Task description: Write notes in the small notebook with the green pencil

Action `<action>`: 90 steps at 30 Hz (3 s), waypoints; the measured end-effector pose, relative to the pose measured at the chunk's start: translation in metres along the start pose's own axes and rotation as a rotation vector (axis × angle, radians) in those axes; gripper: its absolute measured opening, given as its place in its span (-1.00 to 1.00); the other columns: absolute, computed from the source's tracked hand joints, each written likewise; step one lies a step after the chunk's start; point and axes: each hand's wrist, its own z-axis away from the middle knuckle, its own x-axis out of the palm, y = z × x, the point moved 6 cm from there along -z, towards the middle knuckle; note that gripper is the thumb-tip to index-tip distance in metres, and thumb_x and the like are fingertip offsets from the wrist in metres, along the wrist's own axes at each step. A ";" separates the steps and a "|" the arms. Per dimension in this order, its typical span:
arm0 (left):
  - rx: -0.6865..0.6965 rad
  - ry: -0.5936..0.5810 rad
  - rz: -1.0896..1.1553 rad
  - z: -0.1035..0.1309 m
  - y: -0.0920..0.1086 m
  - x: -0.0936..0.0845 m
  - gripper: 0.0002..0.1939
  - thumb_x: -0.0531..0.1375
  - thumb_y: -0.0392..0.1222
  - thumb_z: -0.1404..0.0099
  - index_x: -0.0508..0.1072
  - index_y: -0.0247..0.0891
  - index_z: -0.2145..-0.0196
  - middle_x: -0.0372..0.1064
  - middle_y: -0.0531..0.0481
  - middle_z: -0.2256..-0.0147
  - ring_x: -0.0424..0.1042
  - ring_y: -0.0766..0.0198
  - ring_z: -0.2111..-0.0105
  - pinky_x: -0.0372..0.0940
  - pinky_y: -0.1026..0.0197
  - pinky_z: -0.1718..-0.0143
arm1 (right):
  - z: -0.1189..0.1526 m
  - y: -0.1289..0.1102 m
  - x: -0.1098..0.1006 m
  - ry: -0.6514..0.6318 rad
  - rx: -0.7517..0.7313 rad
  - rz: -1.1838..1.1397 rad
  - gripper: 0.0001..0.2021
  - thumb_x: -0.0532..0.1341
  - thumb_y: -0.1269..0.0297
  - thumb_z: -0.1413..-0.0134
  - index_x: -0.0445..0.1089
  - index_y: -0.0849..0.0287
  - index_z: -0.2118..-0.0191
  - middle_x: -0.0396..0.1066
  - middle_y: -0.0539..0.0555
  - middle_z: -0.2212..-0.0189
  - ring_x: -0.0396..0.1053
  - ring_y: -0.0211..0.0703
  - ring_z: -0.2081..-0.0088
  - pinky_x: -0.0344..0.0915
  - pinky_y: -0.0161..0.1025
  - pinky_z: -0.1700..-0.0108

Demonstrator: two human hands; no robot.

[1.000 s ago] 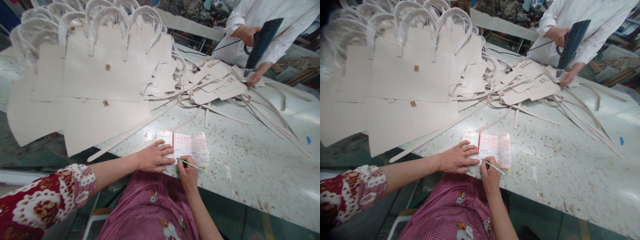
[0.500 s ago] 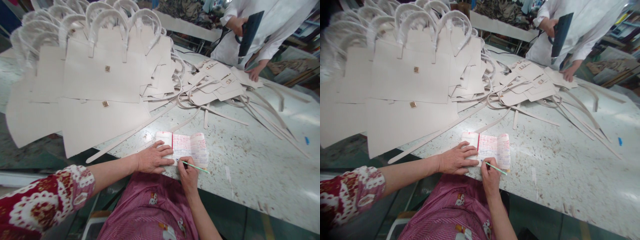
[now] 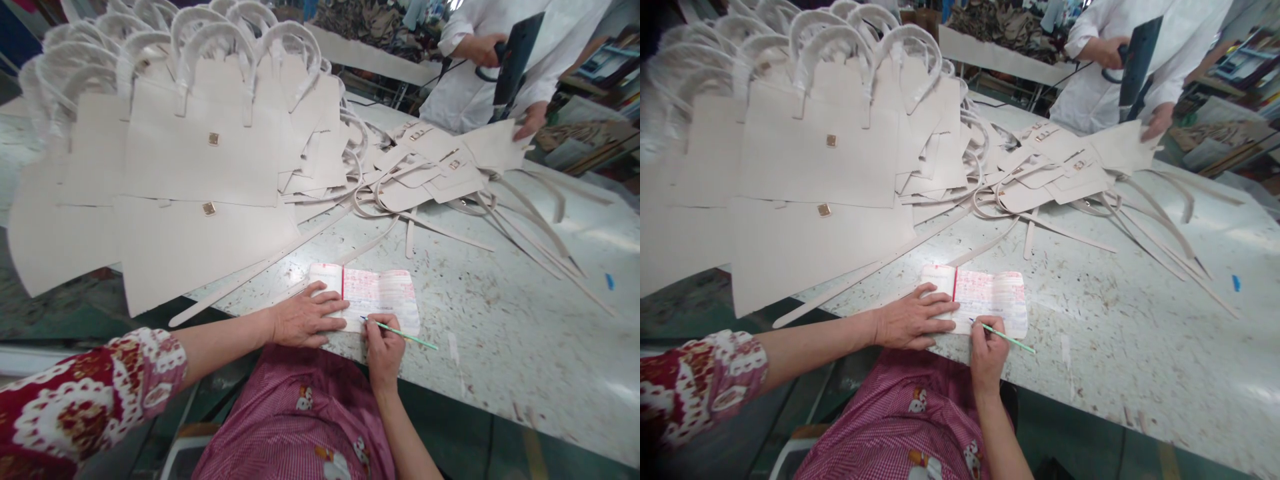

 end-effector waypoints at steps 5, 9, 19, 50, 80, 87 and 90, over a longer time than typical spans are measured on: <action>-0.001 -0.029 0.005 -0.001 0.000 0.001 -0.62 0.06 -0.03 -0.22 0.25 -0.08 -0.01 0.11 -0.07 -0.15 0.06 0.08 -0.12 -0.17 -0.09 -0.12 | 0.000 0.003 -0.001 0.003 0.087 -0.094 -0.81 0.14 0.19 -0.02 0.28 0.23 0.44 0.25 -0.08 0.63 0.15 -0.34 0.63 0.09 -0.38 0.58; -0.004 -0.045 0.009 -0.001 -0.001 0.003 -0.61 0.05 -0.03 -0.23 0.24 -0.07 -0.02 0.10 -0.08 -0.15 0.04 0.07 -0.13 -0.19 -0.11 -0.12 | -0.003 0.006 -0.005 0.117 0.164 -0.305 -0.82 0.15 0.19 -0.05 0.22 0.20 0.42 0.22 -0.13 0.69 0.10 -0.37 0.71 0.03 -0.42 0.66; -0.010 -0.049 0.024 -0.002 -0.001 0.004 -0.61 0.06 -0.04 -0.22 0.23 -0.07 -0.02 0.10 -0.09 -0.15 0.02 0.07 -0.13 -0.20 -0.12 -0.13 | -0.006 0.004 -0.013 0.347 0.154 -0.433 -0.82 0.12 0.17 -0.10 0.21 0.19 0.28 0.25 -0.07 0.52 0.22 -0.40 0.63 0.18 -0.44 0.63; -0.009 -0.003 -0.006 -0.002 0.001 -0.002 -0.56 0.10 -0.03 -0.19 0.24 -0.09 -0.03 0.15 -0.07 -0.12 0.09 0.07 -0.10 -0.14 -0.08 -0.14 | -0.005 0.001 0.002 0.079 0.135 -0.112 -0.70 0.10 0.10 -0.08 0.37 0.21 0.19 0.43 0.11 0.31 0.36 -0.18 0.38 0.27 -0.28 0.39; -0.002 -0.024 0.000 -0.002 0.001 -0.002 -0.56 0.08 -0.02 -0.21 0.22 -0.10 -0.05 0.14 -0.10 -0.12 0.07 0.05 -0.10 -0.19 -0.09 -0.13 | -0.006 -0.005 0.002 0.030 0.064 0.035 -0.79 0.15 0.19 0.00 0.40 0.19 0.29 0.45 0.07 0.35 0.36 -0.11 0.28 0.22 -0.20 0.14; 0.000 -0.049 -0.002 -0.001 0.001 -0.001 -0.57 0.05 -0.02 -0.23 0.20 -0.10 -0.05 0.12 -0.11 -0.14 0.04 0.06 -0.12 -0.20 -0.10 -0.12 | -0.005 0.002 0.002 0.066 0.137 -0.084 -0.73 0.15 0.13 -0.02 0.38 0.21 0.25 0.44 0.08 0.36 0.37 -0.14 0.33 0.29 -0.24 0.28; 0.001 -0.054 -0.003 -0.001 0.000 0.001 -0.57 0.05 -0.02 -0.23 0.20 -0.10 -0.05 0.12 -0.11 -0.14 0.04 0.06 -0.12 -0.21 -0.11 -0.12 | -0.004 0.003 -0.001 0.147 0.179 -0.175 -0.72 0.15 0.12 -0.03 0.35 0.24 0.22 0.43 0.05 0.45 0.34 -0.24 0.47 0.28 -0.32 0.42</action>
